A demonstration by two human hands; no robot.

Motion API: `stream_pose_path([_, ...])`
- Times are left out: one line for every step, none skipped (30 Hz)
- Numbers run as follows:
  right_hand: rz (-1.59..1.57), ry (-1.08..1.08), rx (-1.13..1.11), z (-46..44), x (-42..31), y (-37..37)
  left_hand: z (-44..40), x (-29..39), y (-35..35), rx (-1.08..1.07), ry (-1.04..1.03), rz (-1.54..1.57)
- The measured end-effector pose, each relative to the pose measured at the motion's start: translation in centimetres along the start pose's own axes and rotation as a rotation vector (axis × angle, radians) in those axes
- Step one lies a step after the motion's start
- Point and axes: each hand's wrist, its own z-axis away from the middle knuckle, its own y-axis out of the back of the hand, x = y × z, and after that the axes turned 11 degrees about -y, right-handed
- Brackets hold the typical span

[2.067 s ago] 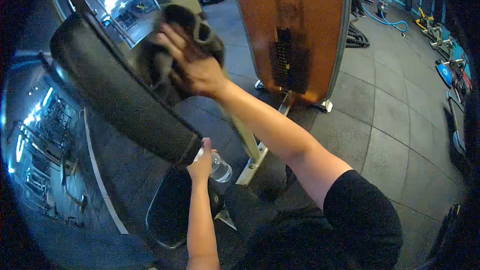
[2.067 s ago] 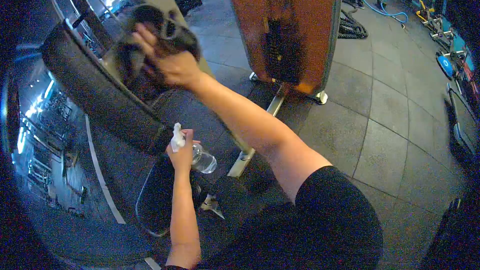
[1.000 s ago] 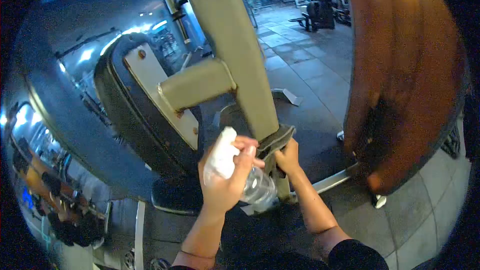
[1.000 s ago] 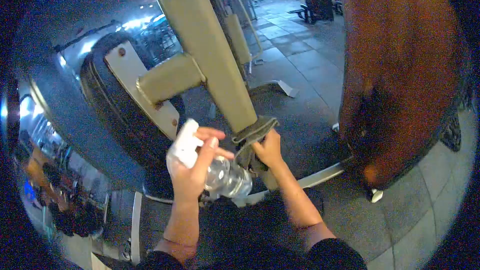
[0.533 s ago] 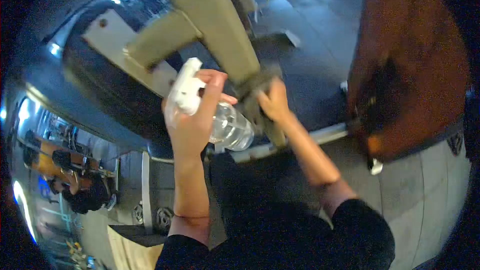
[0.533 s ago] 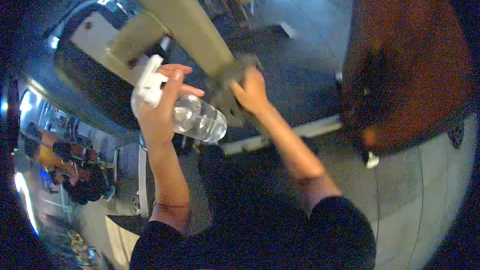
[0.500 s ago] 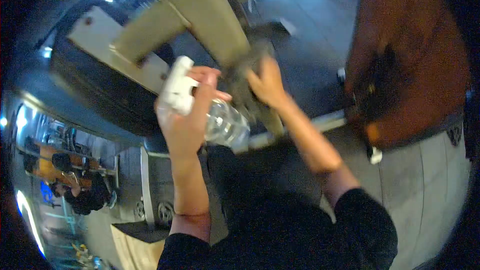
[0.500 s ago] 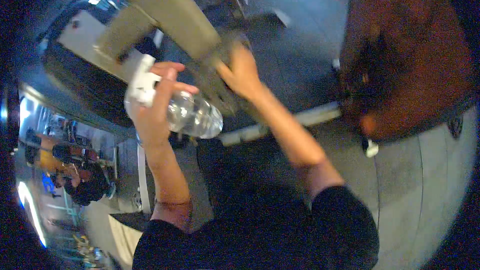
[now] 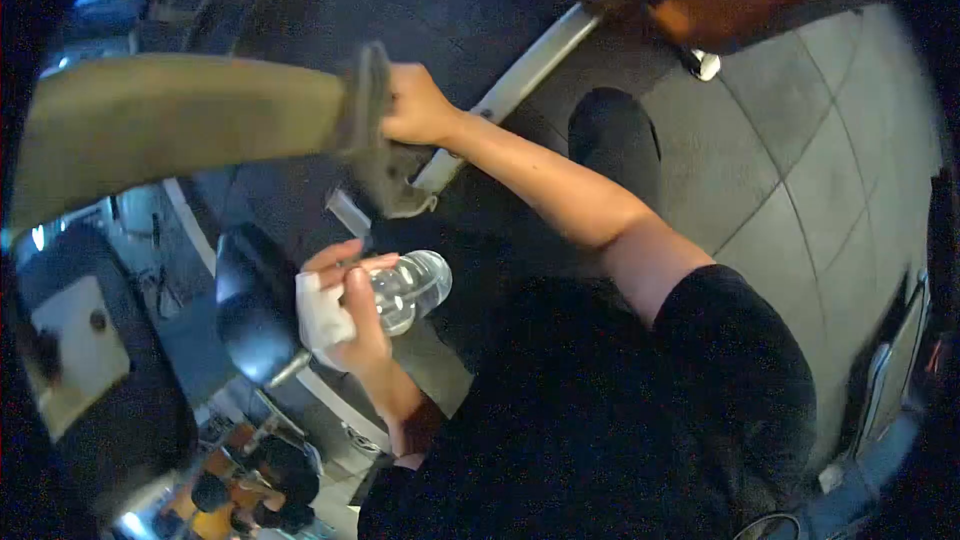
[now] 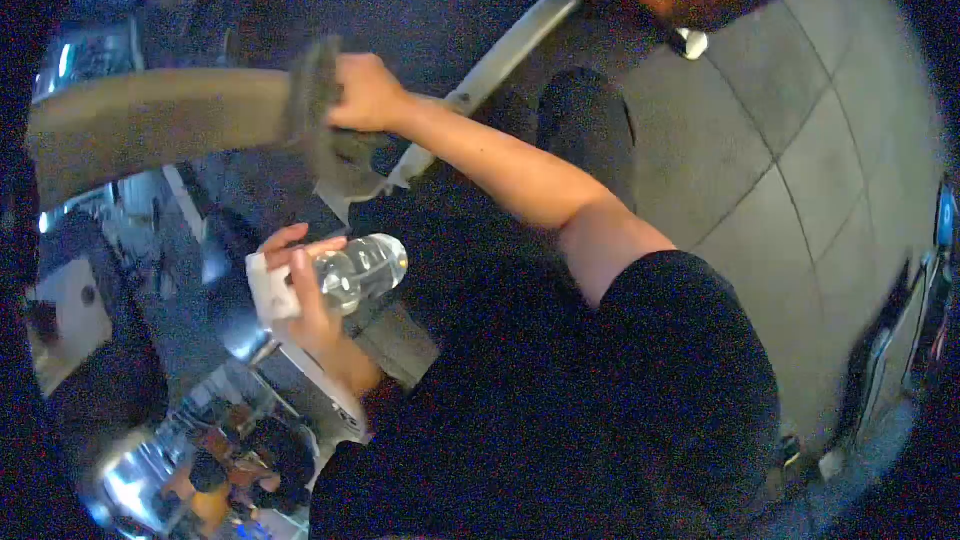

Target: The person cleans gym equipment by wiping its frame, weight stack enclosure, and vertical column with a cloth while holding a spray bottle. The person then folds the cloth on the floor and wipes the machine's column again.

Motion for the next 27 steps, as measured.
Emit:
stream_pose_path([0.039, -0.083, -0.046, 2.4, 3.7, 0.5, 0.2, -1.7, -0.4, -0.031, 0.0, 0.016])
stream_pose_path([0.075, -0.168, -0.095, 4.2, 6.0, 1.2, 0.5, -3.1, -0.9, -0.077, 0.064, -0.002])
stream_pose_path([0.081, -0.177, -0.085, 4.7, 6.5, 2.0, 0.9, -4.4, -1.6, -0.118, 0.116, -0.028])
stream_pose_path([0.048, -0.269, -0.18, 4.9, 6.9, 3.0, 1.1, -6.3, -3.0, -0.122, 0.122, 0.027])
stream_pose_path([0.013, -0.363, -0.276, 5.2, 6.7, 4.1, 1.2, -8.0, -4.5, -0.151, 0.086, 0.078])
stream_pose_path([-0.202, -0.306, -0.109, 5.9, 5.3, 5.0, 1.7, -10.3, -5.8, -0.167, 0.053, 0.104])
stream_pose_path([-0.393, -0.675, -0.234, 5.2, 4.6, 7.1, 1.8, -12.1, -7.1, -0.218, -0.033, 0.045])
stream_pose_path([-0.199, -0.224, -0.146, 5.5, 3.9, 9.7, 2.3, -14.1, -8.7, -0.237, -0.029, 0.029])
stream_pose_path([-0.224, -0.18, 0.11, 6.1, 4.0, 10.7, 2.7, -15.7, -10.4, -0.217, -0.009, 0.045])
stream_pose_path([-0.527, -0.549, 0.314, 4.9, 3.9, 14.3, 2.9, -17.4, -12.5, -0.204, -0.021, 0.076])
stream_pose_path([-0.385, -0.441, 0.477, 4.3, 2.7, 17.6, 3.6, -19.5, -14.1, -0.225, -0.047, 0.021])
stream_pose_path([-0.197, -0.278, 0.603, 4.2, 1.8, 21.0, 3.9, -21.4, -16.0, -0.237, -0.107, -0.019])
stream_pose_path([-0.062, -0.167, 0.7, 4.2, 1.0, 24.5, 4.0, -22.8, -18.0, -0.244, -0.171, -0.058])
stream_pose_path([0.034, -0.103, 0.765, 4.6, 0.5, 27.7, 3.9, -23.5, -19.7, -0.277, -0.097, -0.097])
stream_pose_path([0.099, -0.069, 0.806, 5.3, 0.6, 30.4, 4.1, -24.2, -21.3, -0.308, -0.022, -0.138])
stream_pose_path([0.132, -0.061, 0.824, 6.0, 1.1, 32.6, 4.3, -25.1, -23.1, -0.309, 0.07, -0.167])
stream_pose_path([0.139, -0.096, 0.829, 6.6, 1.6, 33.9, 4.8, -26.8, -24.6, -0.291, 0.143, -0.128])
stream_pose_path([-0.031, 0.104, 0.803, 9.1, 5.3, 36.4, 5.2, -28.5, -25.8, -0.33, 0.169, -0.202])
stream_pose_path([-0.033, 0.103, 0.796, 9.3, 6.2, 36.7, 5.6, -29.8, -26.9, -0.37, 0.196, -0.277])
stream_pose_path([-0.154, -0.011, 0.814, 9.6, 7.0, 36.6, 5.7, -31.1, -28.0, -0.364, 0.201, -0.277])
stream_pose_path([-0.277, -0.131, 0.832, 9.9, 8.2, 36.8, 5.9, -32.2, -28.9, -0.378, 0.196, -0.329])
stream_pose_path([0.488, 0.007, 0.677, 12.8, 12.7, 39.8, 6.4, -33.2, -29.6, -0.397, 0.194, -0.382])
stream_pose_path([0.485, -0.006, 0.673, 13.6, 14.9, 39.3, 6.5, -33.4, -30.0, -0.401, 0.205, -0.387])
stream_pose_path([0.335, -0.114, 0.724, 14.2, 16.5, 38.5, 6.0, -32.5, -30.2, -0.454, 0.236, -0.403])
stream_pose_path([0.184, -0.221, 0.773, 14.5, 18.1, 37.5, 6.1, -32.9, -30.5, -0.508, 0.266, -0.419])
stream_pose_path([0.037, -0.325, 0.817, 14.8, 19.5, 36.3, 6.0, -33.6, -30.8, -0.516, 0.247, -0.384])
stream_pose_path([-0.117, -0.43, 0.86, 15.1, 21.1, 35.4, 6.1, -34.0, -31.0, -0.52, 0.253, -0.393])
